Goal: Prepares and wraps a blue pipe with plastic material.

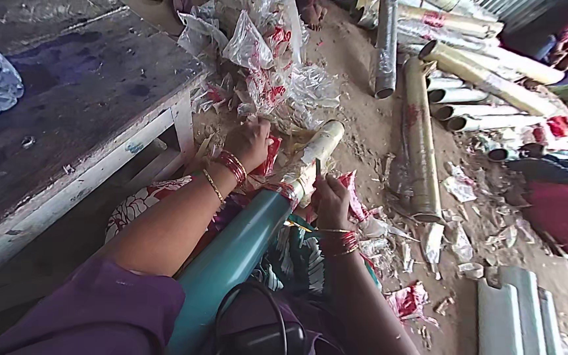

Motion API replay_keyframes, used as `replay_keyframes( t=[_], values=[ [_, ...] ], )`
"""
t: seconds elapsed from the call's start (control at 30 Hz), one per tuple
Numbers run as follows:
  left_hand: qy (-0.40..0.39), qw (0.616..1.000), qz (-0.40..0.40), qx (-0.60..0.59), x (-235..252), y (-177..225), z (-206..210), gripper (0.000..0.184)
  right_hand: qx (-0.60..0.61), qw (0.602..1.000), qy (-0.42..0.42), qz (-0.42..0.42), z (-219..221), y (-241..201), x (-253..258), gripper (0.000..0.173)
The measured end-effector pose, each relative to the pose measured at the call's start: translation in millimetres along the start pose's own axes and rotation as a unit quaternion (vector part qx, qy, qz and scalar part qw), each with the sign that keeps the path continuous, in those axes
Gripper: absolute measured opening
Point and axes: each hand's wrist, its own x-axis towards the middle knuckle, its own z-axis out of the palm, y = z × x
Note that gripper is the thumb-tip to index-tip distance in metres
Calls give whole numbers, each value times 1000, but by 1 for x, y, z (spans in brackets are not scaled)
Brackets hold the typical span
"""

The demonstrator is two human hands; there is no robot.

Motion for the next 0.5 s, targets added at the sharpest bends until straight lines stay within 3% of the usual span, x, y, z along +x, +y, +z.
replay_keyframes(
  t=[0.07, 0.13, 0.23, 0.27, 0.33, 0.4, 0.5],
  values=[
    [-113, 991, -3, -70, -7, 8, 5, 23, 40, 998, 35, -26, -2, 18, -11, 24],
    [-265, 959, 7, -96, -9, 4, 8, 46, 20, 997, 56, -43, -7, 37, -20, 25],
    [-391, 915, 49, 90, -20, -2, 14, 87, 18, 998, 51, -26, -14, 55, -19, 25],
    [-402, 902, 49, 152, -25, -4, 21, 86, 21, 998, 50, -18, -15, 58, -16, 25],
    [-352, 905, 83, 225, -30, -27, 45, 57, 30, 999, 43, 0, -17, 62, -12, 26],
    [-310, 912, 112, 244, -25, -41, 58, 37, 45, 998, 33, 7, -17, 64, -9, 26],
    [-265, 912, 157, 270, -16, -38, 62, 23, 47, 999, 14, 7, -16, 63, -10, 27]
  ],
)
